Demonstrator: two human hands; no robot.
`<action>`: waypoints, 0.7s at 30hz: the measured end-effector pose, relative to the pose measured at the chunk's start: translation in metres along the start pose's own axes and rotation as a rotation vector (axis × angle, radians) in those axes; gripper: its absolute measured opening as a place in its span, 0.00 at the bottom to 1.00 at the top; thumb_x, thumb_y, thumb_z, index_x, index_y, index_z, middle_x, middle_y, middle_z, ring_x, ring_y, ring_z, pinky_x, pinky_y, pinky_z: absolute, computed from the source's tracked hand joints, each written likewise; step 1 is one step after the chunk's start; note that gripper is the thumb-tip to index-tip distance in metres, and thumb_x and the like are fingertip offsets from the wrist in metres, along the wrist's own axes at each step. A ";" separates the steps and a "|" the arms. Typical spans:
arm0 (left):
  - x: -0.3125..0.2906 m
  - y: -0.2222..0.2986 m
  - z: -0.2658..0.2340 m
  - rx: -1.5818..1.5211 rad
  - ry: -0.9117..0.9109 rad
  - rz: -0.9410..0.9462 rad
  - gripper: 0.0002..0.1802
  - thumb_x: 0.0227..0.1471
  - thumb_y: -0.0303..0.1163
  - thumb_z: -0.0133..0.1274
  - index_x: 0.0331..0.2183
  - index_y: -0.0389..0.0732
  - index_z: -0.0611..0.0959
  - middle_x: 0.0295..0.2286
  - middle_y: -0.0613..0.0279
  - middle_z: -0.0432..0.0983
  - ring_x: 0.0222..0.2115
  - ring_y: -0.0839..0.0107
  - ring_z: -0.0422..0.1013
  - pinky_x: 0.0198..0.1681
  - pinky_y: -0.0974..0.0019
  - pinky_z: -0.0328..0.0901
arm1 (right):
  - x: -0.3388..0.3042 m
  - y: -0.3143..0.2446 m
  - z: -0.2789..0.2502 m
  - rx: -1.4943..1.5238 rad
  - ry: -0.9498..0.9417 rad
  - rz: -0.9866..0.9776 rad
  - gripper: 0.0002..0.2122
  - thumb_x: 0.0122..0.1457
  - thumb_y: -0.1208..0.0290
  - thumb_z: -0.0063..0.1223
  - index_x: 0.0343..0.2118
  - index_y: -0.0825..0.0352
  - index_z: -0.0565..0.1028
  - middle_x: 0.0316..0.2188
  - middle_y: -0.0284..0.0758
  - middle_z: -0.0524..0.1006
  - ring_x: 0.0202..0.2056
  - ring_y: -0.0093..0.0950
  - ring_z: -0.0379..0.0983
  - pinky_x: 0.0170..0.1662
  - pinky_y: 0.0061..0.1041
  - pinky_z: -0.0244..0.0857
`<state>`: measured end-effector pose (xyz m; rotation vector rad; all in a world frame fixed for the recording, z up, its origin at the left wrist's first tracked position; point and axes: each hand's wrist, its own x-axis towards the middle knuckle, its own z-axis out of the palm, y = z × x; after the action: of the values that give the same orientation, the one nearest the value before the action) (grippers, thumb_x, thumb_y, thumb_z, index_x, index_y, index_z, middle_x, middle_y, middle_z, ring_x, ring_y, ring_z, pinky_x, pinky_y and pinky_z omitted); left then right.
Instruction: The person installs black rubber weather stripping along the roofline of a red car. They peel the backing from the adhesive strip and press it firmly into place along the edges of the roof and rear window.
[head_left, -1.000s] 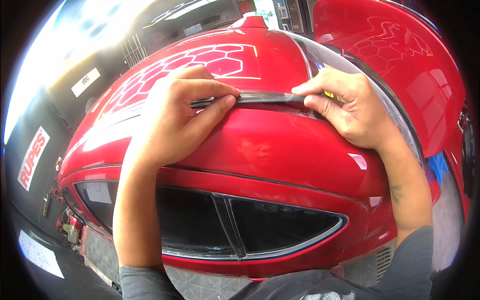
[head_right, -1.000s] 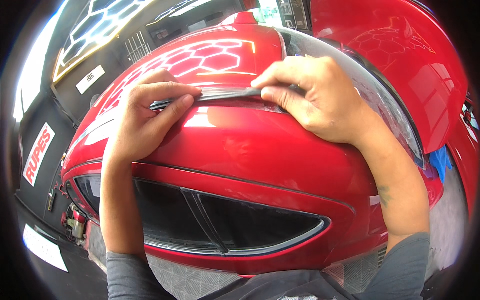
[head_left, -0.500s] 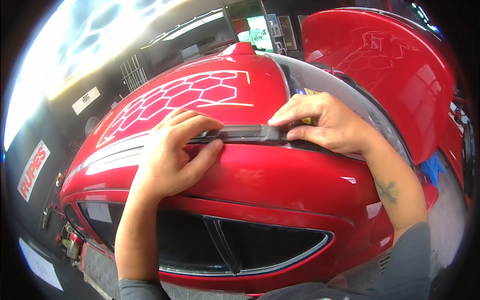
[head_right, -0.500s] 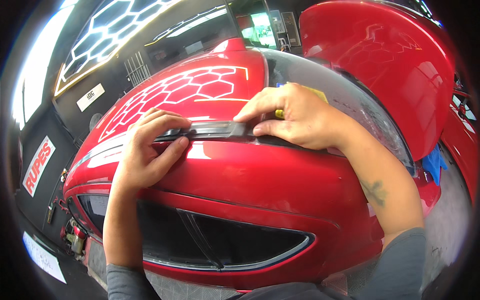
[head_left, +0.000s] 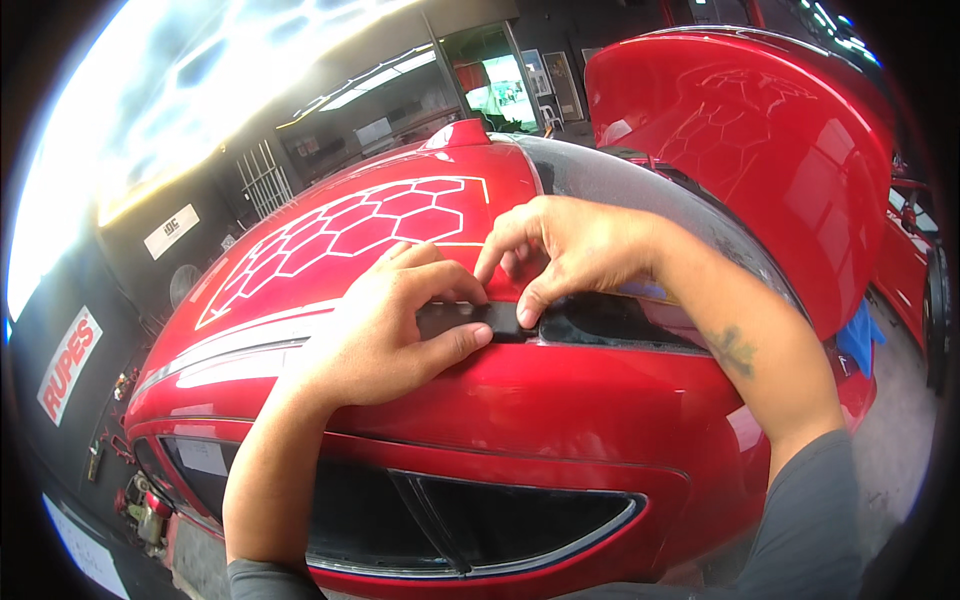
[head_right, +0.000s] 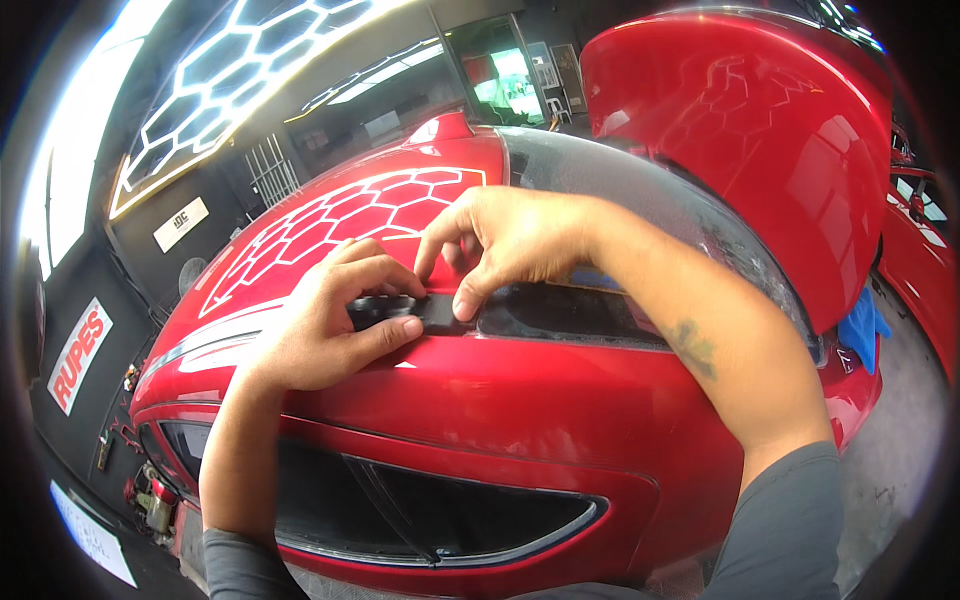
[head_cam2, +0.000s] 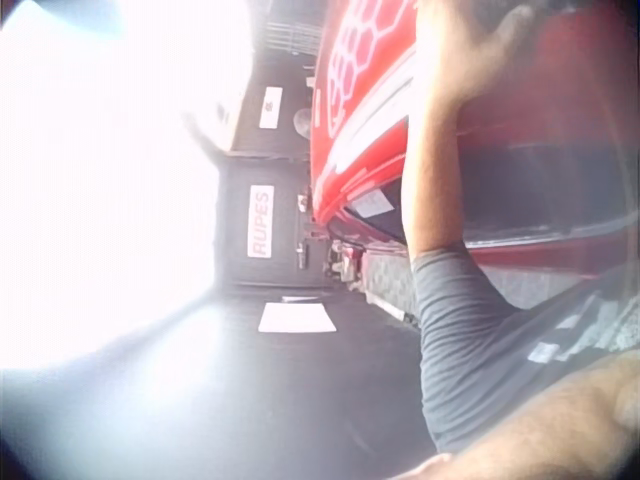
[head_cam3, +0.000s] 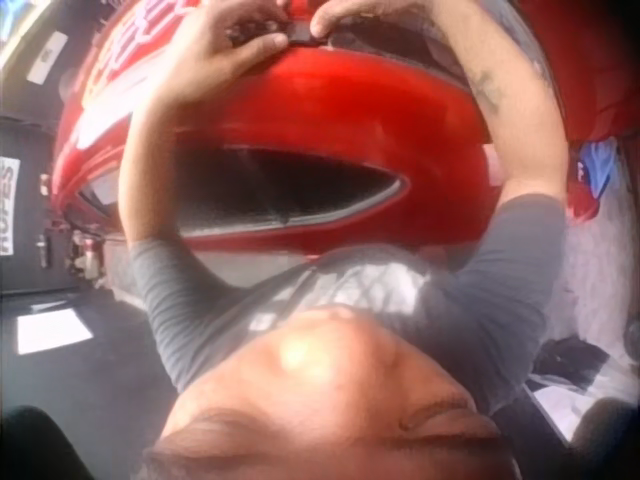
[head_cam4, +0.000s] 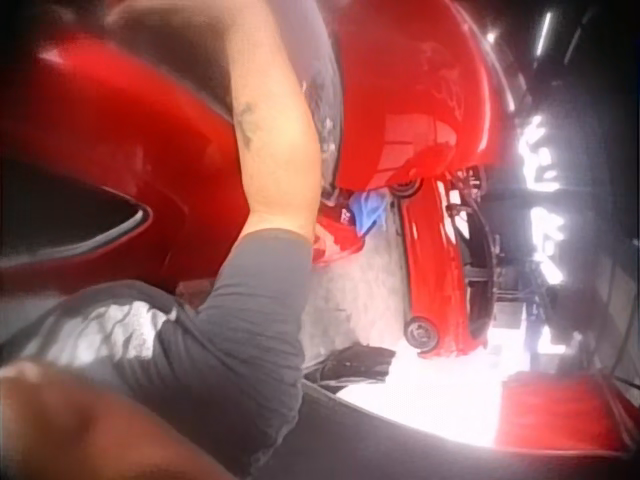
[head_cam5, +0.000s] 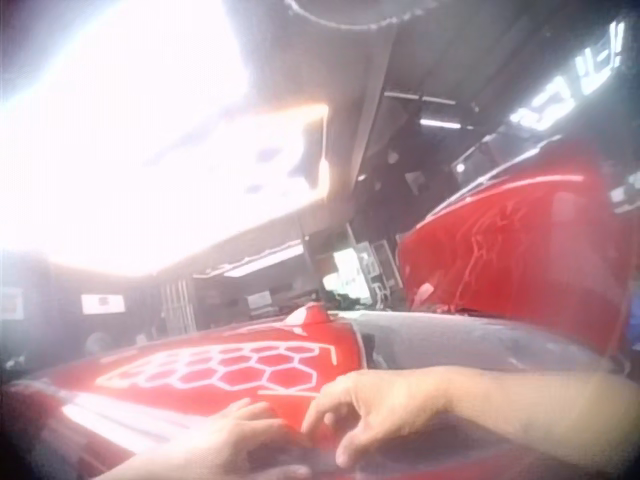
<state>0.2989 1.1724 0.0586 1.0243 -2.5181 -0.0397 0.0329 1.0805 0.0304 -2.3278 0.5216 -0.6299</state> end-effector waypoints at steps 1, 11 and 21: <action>0.002 0.001 -0.002 -0.030 -0.017 0.003 0.16 0.55 0.33 0.75 0.44 0.38 0.92 0.39 0.58 0.80 0.43 0.61 0.78 0.51 0.57 0.73 | -0.003 -0.001 0.004 -0.001 0.019 -0.003 0.22 0.53 0.75 0.81 0.52 0.64 0.87 0.34 0.30 0.80 0.37 0.23 0.77 0.43 0.28 0.75; -0.010 0.011 -0.003 0.099 -0.002 0.158 0.13 0.63 0.31 0.67 0.47 0.37 0.95 0.41 0.58 0.84 0.43 0.60 0.77 0.49 0.57 0.73 | -0.035 -0.008 -0.011 -0.191 -0.034 -0.240 0.07 0.65 0.72 0.71 0.44 0.63 0.92 0.47 0.34 0.84 0.54 0.34 0.78 0.61 0.35 0.71; -0.045 0.031 0.040 0.648 0.199 0.186 0.29 0.63 0.43 0.65 0.57 0.30 0.85 0.53 0.46 0.82 0.57 0.49 0.77 0.63 0.52 0.71 | -0.036 -0.015 0.038 -0.415 0.258 -0.413 0.18 0.65 0.84 0.59 0.57 0.70 0.84 0.59 0.48 0.84 0.62 0.46 0.79 0.66 0.43 0.74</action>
<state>0.2916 1.2201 0.0114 0.9415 -2.4668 0.9354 0.0278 1.1283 0.0047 -2.7962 0.3023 -1.1153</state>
